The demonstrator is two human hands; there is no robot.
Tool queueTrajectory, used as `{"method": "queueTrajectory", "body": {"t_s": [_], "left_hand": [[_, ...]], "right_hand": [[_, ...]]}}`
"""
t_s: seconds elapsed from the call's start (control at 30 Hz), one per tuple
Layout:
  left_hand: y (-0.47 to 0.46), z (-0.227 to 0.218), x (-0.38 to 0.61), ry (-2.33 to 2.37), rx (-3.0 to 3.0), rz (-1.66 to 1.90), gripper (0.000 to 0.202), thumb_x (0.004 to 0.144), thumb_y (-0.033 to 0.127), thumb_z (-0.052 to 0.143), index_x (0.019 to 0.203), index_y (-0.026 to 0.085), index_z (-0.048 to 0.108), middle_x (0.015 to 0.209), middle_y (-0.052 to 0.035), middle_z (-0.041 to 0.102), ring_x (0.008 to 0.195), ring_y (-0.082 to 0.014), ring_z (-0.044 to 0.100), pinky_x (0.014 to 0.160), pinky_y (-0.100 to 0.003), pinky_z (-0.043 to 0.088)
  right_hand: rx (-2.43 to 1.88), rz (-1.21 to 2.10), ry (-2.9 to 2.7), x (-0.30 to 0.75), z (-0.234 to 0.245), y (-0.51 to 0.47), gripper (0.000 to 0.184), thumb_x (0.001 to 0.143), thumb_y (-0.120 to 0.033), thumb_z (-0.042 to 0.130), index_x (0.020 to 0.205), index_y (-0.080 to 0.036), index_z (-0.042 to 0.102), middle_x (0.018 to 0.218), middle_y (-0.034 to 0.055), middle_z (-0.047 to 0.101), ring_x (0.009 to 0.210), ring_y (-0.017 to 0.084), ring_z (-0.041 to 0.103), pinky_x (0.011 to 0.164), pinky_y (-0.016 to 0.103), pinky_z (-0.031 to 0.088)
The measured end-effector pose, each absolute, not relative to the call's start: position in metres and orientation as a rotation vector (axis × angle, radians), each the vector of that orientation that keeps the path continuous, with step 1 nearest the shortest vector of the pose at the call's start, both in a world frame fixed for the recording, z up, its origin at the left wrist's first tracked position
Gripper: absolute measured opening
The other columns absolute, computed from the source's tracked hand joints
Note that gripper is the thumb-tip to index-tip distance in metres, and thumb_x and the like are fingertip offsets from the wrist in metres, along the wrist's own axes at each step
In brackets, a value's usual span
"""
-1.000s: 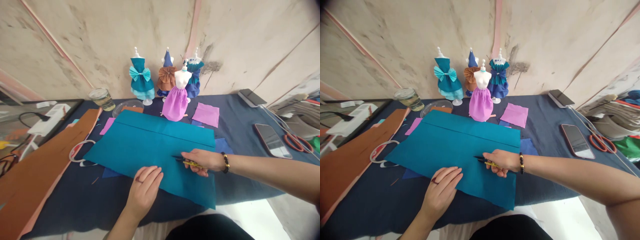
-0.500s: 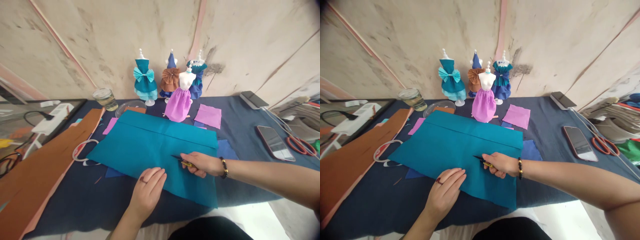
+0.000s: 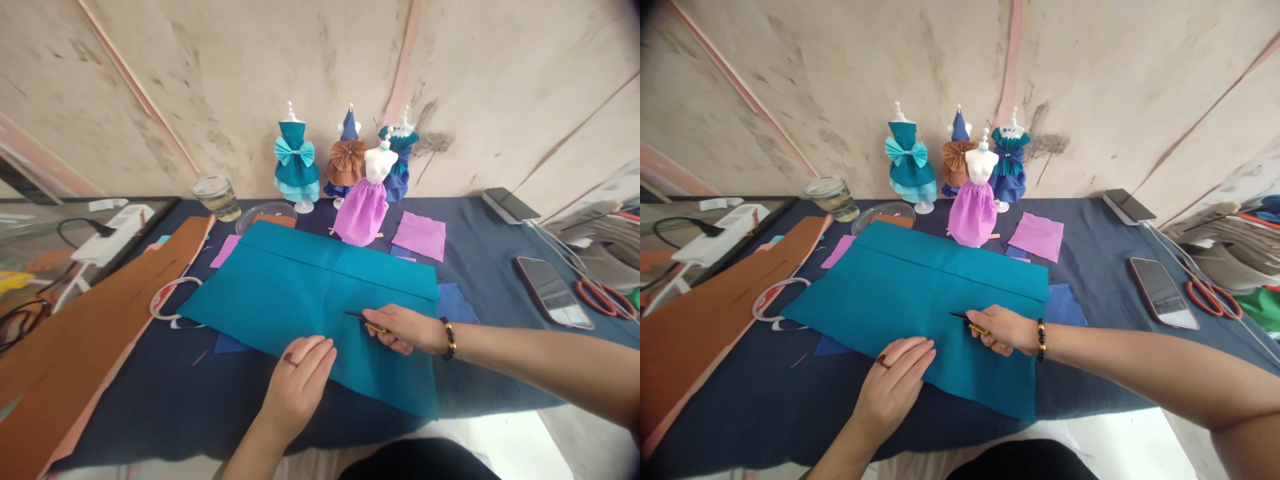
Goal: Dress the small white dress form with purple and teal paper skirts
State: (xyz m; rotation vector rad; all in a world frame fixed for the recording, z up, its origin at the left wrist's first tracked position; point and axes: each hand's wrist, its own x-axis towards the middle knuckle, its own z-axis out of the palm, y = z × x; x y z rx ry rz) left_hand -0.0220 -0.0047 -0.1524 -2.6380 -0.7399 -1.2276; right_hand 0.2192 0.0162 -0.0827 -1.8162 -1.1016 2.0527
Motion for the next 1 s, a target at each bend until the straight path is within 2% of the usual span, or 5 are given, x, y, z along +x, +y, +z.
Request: {"method": "queueTrajectory", "body": {"t_s": [0.4,0.77,1.0], "left_hand": [[-0.003,-0.150,-0.021,-0.726,-2.631,-1.232,0.019,0.088,0.002,0.056,0.102,0.009,0.066,0.097,-0.0120,0.075,0.097,-0.0230,0.068,0.082,-0.039,0.056],[-0.005,-0.150,-0.022,-0.741,-2.630,-1.222,0.020,0.089,0.003,0.054,0.103,0.011,0.067,0.098,-0.0117,0.075,0.100,-0.0222,0.067,0.082,-0.038,0.056],[-0.006,-0.151,-0.023,-0.759,-2.650,-1.219,0.024,0.088,0.003,0.055,0.106,0.013,0.067,0.100,-0.0110,0.075,0.101,-0.0219,0.067,0.084,-0.038,0.056]], "right_hand": [[-1.814,2.057,-1.126,0.213,-0.087,0.023,0.054,0.091,-0.068,0.044,0.077,-0.016,0.051,0.049,-0.0110,0.032,0.034,0.001,0.024,0.033,0.014,0.018],[-1.875,2.017,-1.196,0.205,-0.082,0.029,0.047,0.098,-0.056,0.041,0.074,-0.016,0.049,0.048,-0.0101,0.034,0.034,0.001,0.026,0.033,0.013,0.019],[-1.880,2.030,-1.168,0.203,-0.083,0.028,0.048,0.099,-0.056,0.038,0.075,-0.016,0.050,0.047,-0.0108,0.033,0.033,0.001,0.025,0.033,0.013,0.019]]}}
